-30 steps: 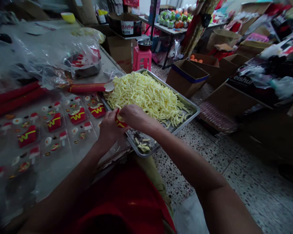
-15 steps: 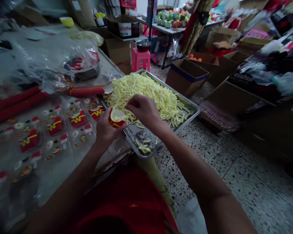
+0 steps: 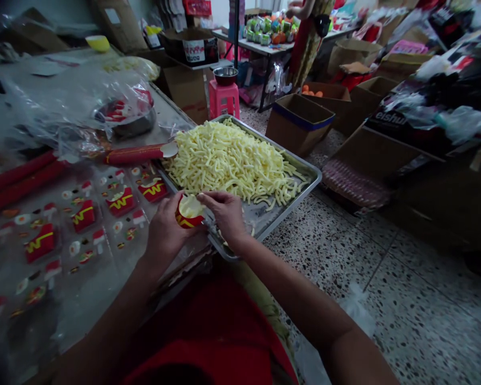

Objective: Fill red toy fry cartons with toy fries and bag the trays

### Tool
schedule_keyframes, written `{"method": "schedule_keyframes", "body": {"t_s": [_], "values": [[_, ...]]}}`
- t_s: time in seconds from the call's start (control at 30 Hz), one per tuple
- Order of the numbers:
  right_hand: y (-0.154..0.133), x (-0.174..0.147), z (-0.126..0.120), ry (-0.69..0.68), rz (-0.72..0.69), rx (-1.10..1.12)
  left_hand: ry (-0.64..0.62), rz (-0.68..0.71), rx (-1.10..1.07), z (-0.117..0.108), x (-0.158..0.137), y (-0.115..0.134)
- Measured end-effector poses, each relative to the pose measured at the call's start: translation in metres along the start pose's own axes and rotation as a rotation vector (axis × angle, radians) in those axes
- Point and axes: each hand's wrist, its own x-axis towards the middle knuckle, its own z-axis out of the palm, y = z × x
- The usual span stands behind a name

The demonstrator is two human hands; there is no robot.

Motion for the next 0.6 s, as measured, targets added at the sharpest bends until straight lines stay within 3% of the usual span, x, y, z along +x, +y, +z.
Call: {"method": "schedule_keyframes", "body": {"t_s": [0.1,0.27,0.37,0.6], "values": [[-0.004,0.001,0.005,-0.114,-0.202,-0.457,-0.034,0.008,0.023,0.004,-0.004,0.001],[-0.012,-0.013,0.038,-0.267,-0.424,-1.168,0.07,-0.053,-0.009,-0.001,-0.016,-0.013],[-0.017,-0.028,0.057,-0.428,-0.504,-1.263,0.102,-0.138,-0.004,-0.015,-0.026,-0.027],[-0.029,-0.025,0.073,-0.744,-0.348,-1.104,0.142,-0.078,-0.05,-0.029,-0.042,-0.031]]}}
